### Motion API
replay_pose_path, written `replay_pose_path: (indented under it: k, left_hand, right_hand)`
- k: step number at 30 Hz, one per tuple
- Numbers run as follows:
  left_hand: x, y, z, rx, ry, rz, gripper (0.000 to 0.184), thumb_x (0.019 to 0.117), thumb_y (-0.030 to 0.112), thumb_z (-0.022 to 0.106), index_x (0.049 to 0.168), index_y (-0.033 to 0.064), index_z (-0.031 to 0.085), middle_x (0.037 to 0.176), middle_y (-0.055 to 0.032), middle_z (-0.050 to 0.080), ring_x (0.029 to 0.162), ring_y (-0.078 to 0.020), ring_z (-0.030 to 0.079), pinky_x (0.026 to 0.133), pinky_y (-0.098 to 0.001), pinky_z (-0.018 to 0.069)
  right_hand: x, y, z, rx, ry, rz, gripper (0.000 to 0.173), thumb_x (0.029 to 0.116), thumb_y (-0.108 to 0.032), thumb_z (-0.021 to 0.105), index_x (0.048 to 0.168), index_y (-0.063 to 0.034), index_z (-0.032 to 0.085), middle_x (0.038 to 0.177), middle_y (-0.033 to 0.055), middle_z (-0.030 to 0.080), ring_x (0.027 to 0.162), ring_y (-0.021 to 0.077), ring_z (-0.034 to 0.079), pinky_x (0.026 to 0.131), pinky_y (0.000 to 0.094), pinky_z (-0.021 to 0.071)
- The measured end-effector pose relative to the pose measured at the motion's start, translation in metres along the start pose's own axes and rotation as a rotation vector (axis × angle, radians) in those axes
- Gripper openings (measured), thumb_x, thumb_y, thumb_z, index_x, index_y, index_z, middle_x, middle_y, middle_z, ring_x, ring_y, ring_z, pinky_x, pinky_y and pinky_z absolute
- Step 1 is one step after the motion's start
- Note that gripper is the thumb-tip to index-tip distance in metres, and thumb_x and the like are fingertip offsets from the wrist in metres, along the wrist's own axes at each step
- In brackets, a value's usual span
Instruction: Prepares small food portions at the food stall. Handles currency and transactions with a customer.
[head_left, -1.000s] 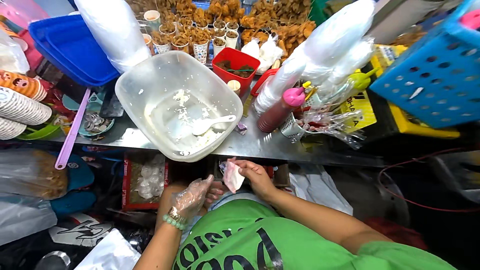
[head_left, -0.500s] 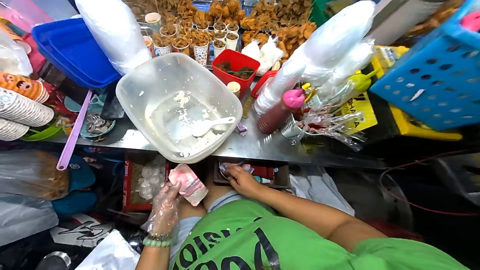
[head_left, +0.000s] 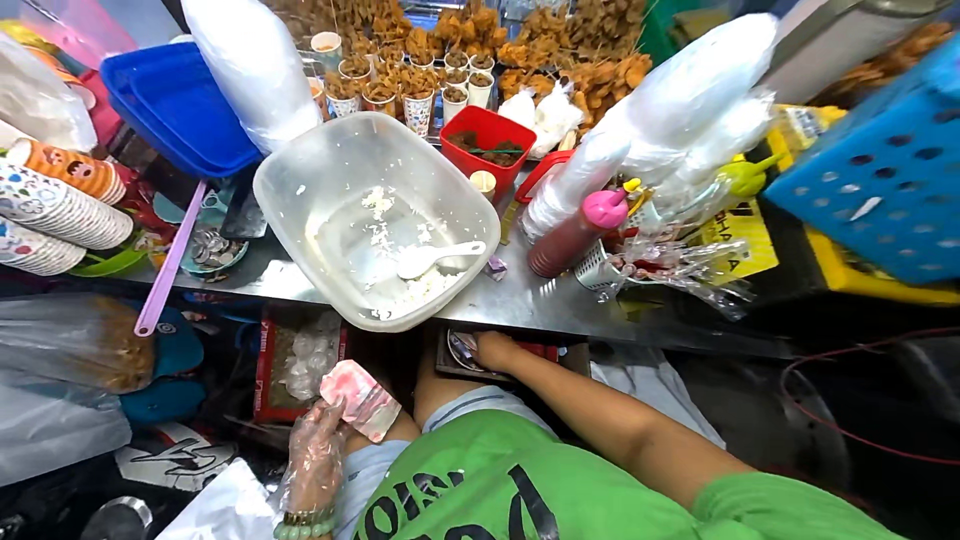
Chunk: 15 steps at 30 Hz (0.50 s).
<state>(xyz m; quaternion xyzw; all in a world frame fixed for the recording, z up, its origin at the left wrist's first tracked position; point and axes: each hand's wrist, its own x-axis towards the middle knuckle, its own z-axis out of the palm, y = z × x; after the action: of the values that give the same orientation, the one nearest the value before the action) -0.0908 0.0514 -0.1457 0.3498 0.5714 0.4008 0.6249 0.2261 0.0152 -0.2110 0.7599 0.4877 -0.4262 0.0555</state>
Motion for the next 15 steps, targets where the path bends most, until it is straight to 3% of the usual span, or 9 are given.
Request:
replay_pose_path:
  k: [4, 6, 8, 9, 11, 12, 14, 15]
  left_hand:
    - [0.001, 0.006, -0.007, -0.016, 0.047, 0.033, 0.012, 0.1003, 0.003, 0.056, 0.110, -0.0027, 0.061, 0.092, -0.0067, 0.071, 0.080, -0.0131, 0.071, 0.072, -0.0305, 0.0619]
    - [0.003, 0.009, -0.013, -0.023, 0.071, 0.069, 0.011, 0.1001, 0.003, 0.056, 0.108, -0.0021, 0.062, 0.091, -0.0059, 0.072, 0.080, -0.0123, 0.072, 0.072, -0.0300, 0.0624]
    - [0.003, 0.012, -0.018, -0.016, 0.097, 0.090, 0.011, 0.1006, 0.003, 0.056, 0.109, -0.0026, 0.061, 0.092, -0.0059, 0.071, 0.081, -0.0124, 0.071, 0.072, -0.0305, 0.0625]
    - [0.003, 0.013, -0.019, -0.006, 0.105, 0.096, 0.012, 0.1006, 0.003, 0.056, 0.109, -0.0029, 0.061, 0.092, -0.0060, 0.071, 0.081, -0.0126, 0.071, 0.073, -0.0310, 0.0625]
    - [0.004, 0.014, -0.017, -0.009, 0.095, 0.102, 0.012, 0.1005, 0.004, 0.056, 0.109, -0.0027, 0.061, 0.092, -0.0056, 0.071, 0.082, -0.0128, 0.072, 0.073, -0.0312, 0.0627]
    - [0.004, 0.015, -0.014, -0.012, 0.084, 0.105, 0.012, 0.1003, 0.004, 0.056, 0.109, -0.0027, 0.061, 0.093, -0.0058, 0.071, 0.082, -0.0132, 0.072, 0.073, -0.0313, 0.0625]
    - [0.001, 0.018, -0.011, -0.011, 0.061, 0.113, 0.015, 0.0996, 0.004, 0.057, 0.111, -0.0037, 0.061, 0.095, -0.0073, 0.071, 0.084, -0.0137, 0.072, 0.075, -0.0317, 0.0625]
    - [-0.001, 0.021, -0.010, -0.002, 0.061, 0.120, 0.015, 0.0989, 0.004, 0.057, 0.111, -0.0038, 0.061, 0.095, -0.0074, 0.071, 0.084, -0.0136, 0.072, 0.076, -0.0315, 0.0622]
  right_hand:
    - [-0.036, -0.011, -0.004, -0.005, 0.092, -0.033, 0.054, 0.1054, -0.031, 0.054, 0.138, 0.0114, 0.053, 0.142, 0.0313, 0.053, 0.137, 0.0445, 0.050, 0.114, 0.0582, 0.0397]
    - [-0.064, -0.019, -0.017, -0.051, 0.111, -0.062, 0.040, 0.1049, -0.026, 0.053, 0.125, 0.0073, 0.064, 0.132, 0.0281, 0.061, 0.125, 0.0438, 0.059, 0.103, 0.0609, 0.0471]
    - [-0.084, -0.021, -0.037, -0.012, 0.290, -0.161, 0.033, 0.1054, -0.023, 0.052, 0.121, -0.0015, 0.071, 0.126, 0.0234, 0.067, 0.119, 0.0402, 0.064, 0.099, 0.0587, 0.0504]
    - [-0.085, -0.019, -0.045, 0.012, 0.448, -0.217, 0.032, 0.1047, -0.022, 0.053, 0.122, -0.0037, 0.072, 0.131, 0.0239, 0.065, 0.123, 0.0406, 0.062, 0.102, 0.0566, 0.0503]
    - [-0.066, -0.010, -0.062, 0.030, 0.716, -0.267, 0.033, 0.1004, -0.025, 0.060, 0.124, -0.0055, 0.072, 0.145, 0.0309, 0.052, 0.135, 0.0501, 0.050, 0.108, 0.0606, 0.0439]
    - [-0.051, -0.003, -0.070, 0.036, 0.759, -0.251, 0.039, 0.0984, -0.030, 0.063, 0.127, -0.0047, 0.071, 0.151, 0.0329, 0.045, 0.140, 0.0538, 0.042, 0.112, 0.0642, 0.0382]
    - [-0.025, 0.009, -0.076, 0.055, 0.683, -0.186, 0.056, 0.1001, -0.037, 0.061, 0.143, -0.0012, 0.059, 0.162, 0.0273, 0.035, 0.149, 0.0515, 0.029, 0.120, 0.0653, 0.0258]
    - [-0.018, 0.013, -0.071, 0.066, 0.665, -0.199, 0.060, 0.1017, -0.037, 0.059, 0.147, 0.0017, 0.052, 0.162, 0.0252, 0.036, 0.150, 0.0494, 0.029, 0.121, 0.0654, 0.0233]
